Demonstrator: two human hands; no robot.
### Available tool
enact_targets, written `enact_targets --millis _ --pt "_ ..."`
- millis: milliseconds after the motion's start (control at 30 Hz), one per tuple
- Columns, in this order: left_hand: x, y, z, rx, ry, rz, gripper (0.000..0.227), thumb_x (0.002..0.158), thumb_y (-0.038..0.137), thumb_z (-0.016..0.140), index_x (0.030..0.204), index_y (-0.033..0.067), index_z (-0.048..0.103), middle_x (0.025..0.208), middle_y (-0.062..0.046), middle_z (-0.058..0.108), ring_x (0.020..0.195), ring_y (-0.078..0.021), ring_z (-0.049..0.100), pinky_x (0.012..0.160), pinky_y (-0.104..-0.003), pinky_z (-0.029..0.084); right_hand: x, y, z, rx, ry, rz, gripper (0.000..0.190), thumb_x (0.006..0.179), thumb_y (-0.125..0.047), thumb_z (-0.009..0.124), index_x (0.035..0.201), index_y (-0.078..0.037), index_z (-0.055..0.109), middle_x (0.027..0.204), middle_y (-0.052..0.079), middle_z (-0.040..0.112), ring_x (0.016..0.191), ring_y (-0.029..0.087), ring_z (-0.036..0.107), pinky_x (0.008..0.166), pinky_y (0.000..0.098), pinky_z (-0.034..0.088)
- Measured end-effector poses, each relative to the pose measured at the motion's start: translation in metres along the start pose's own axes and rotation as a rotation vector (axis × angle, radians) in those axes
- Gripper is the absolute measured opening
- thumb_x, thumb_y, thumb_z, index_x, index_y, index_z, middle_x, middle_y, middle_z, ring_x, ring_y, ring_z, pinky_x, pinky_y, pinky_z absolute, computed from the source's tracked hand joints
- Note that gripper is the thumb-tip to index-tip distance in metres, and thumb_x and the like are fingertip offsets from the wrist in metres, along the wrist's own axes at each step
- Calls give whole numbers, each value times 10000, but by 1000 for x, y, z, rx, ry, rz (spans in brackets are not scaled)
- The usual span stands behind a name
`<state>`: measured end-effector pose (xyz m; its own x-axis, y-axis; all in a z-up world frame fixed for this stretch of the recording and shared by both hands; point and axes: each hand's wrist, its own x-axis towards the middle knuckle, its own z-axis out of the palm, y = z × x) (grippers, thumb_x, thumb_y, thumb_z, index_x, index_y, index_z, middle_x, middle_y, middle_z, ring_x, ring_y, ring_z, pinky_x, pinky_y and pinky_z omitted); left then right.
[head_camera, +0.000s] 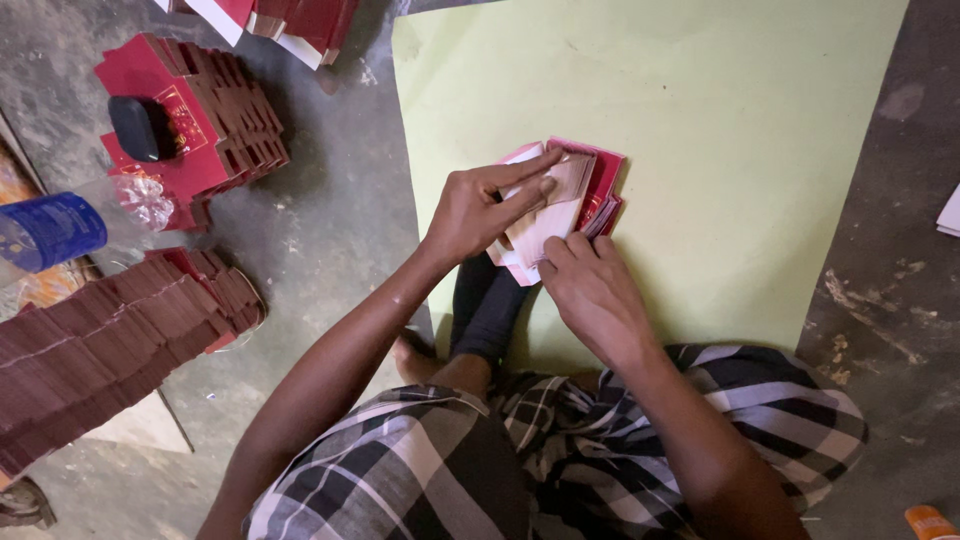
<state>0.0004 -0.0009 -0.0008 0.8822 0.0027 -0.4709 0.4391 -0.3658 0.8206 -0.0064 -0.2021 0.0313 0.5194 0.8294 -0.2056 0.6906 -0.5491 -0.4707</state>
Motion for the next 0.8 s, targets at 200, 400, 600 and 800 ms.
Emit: enact_targets --millis 200,400,600,800 --pt "3 0 1 12 57 188 369 1025 251 693 1385 177 664 1188 -116 764 977 -110 727 828 -309 613 1 0 1 3 4 -1 167 834 -100 593 932 -77 726 959 73 614 982 254 583 847 400 458" --pt "5 -1 3 34 43 111 363 972 286 742 1321 195 706 1112 -90 806 901 -90 768 766 -302 628 1 -1 3 7 19 7 180 838 -97 586 944 -67 728 953 70 614 977 247 587 857 400 464" --pt "7 -1 3 39 28 124 391 972 297 703 1352 206 696 1072 -84 817 908 -97 771 807 -295 623 0 0 5 -10 26 -7 142 824 -102 590 896 -83 712 941 67 611 974 253 587 853 403 467" --pt "8 2 5 80 60 122 368 950 303 763 1299 193 716 1196 -97 782 996 -143 791 849 -306 634 1 0 4 -28 53 -14 142 825 -110 592 899 -86 710 944 63 611 975 246 586 840 395 466"
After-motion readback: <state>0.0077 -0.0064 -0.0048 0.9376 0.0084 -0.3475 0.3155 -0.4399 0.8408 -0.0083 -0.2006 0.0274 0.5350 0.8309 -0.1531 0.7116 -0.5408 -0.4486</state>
